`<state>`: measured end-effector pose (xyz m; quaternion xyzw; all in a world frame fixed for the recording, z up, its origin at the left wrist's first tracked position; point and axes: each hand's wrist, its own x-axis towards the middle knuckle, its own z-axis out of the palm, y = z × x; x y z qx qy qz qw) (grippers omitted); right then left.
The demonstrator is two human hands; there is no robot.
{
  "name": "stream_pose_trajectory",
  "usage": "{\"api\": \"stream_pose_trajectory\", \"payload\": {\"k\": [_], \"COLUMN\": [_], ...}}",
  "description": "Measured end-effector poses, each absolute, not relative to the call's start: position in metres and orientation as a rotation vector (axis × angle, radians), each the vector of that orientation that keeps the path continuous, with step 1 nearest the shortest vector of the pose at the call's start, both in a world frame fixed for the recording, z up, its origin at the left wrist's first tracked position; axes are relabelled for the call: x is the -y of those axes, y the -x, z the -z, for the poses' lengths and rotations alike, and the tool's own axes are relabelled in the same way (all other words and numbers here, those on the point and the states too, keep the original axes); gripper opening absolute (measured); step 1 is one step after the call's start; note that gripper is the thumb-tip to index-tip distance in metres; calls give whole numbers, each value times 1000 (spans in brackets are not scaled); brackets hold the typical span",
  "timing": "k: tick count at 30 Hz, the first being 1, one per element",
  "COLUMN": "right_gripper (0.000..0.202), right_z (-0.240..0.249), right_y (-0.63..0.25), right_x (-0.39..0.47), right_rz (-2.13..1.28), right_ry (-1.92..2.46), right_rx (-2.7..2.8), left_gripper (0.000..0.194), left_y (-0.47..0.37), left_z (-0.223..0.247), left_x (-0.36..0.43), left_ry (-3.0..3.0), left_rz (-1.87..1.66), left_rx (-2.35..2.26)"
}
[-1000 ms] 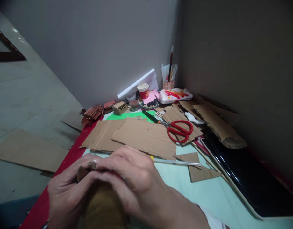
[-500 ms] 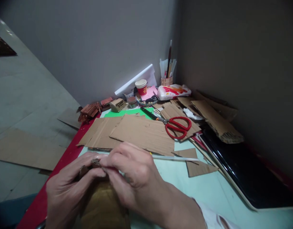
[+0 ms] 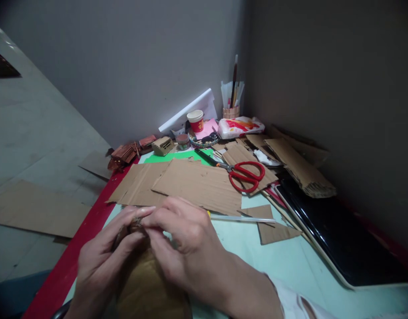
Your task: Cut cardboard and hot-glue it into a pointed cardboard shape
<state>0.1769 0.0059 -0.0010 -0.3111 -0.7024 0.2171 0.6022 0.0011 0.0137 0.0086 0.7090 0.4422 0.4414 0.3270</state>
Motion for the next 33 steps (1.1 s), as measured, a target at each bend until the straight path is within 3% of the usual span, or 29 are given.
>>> {"api": "stream_pose_trajectory", "payload": {"k": [2,6,11,21,25,31,33], "right_gripper": [14,13,14,37,11,77,81], "right_z": [3,7,4,-1,-1,1,5], "right_y": [-176,-175,-176,-184,-182,-179,-178], "right_x": [-8,-13,-16,-16,-17,-12,-12], "right_rz": [-510,-575,-706,-776,-871,-1238,-1232], "right_ry": [721,732,801,961,985,1142,1155], "right_rx": [1614,1593,1588,1504,1500,1606,1740], "left_gripper": [26,44,17,13,12,17,18], "left_y": [0,0,-4,3,4,0,-1], "left_z": [-8,-10,-12,-3,-1,-2,-1], "left_x": [-13,-15,-20,-26,-27,-26,-25], "left_ry": [-1827,-1683,-1574,-1518,-1604,-1860,-1956], "left_rz": [-1141,-1114,-1215,-1473,-1594,-1796,-1814], "left_rx": [-1075,-973,-1281,-1350,-1416,-1453,-1406]}}
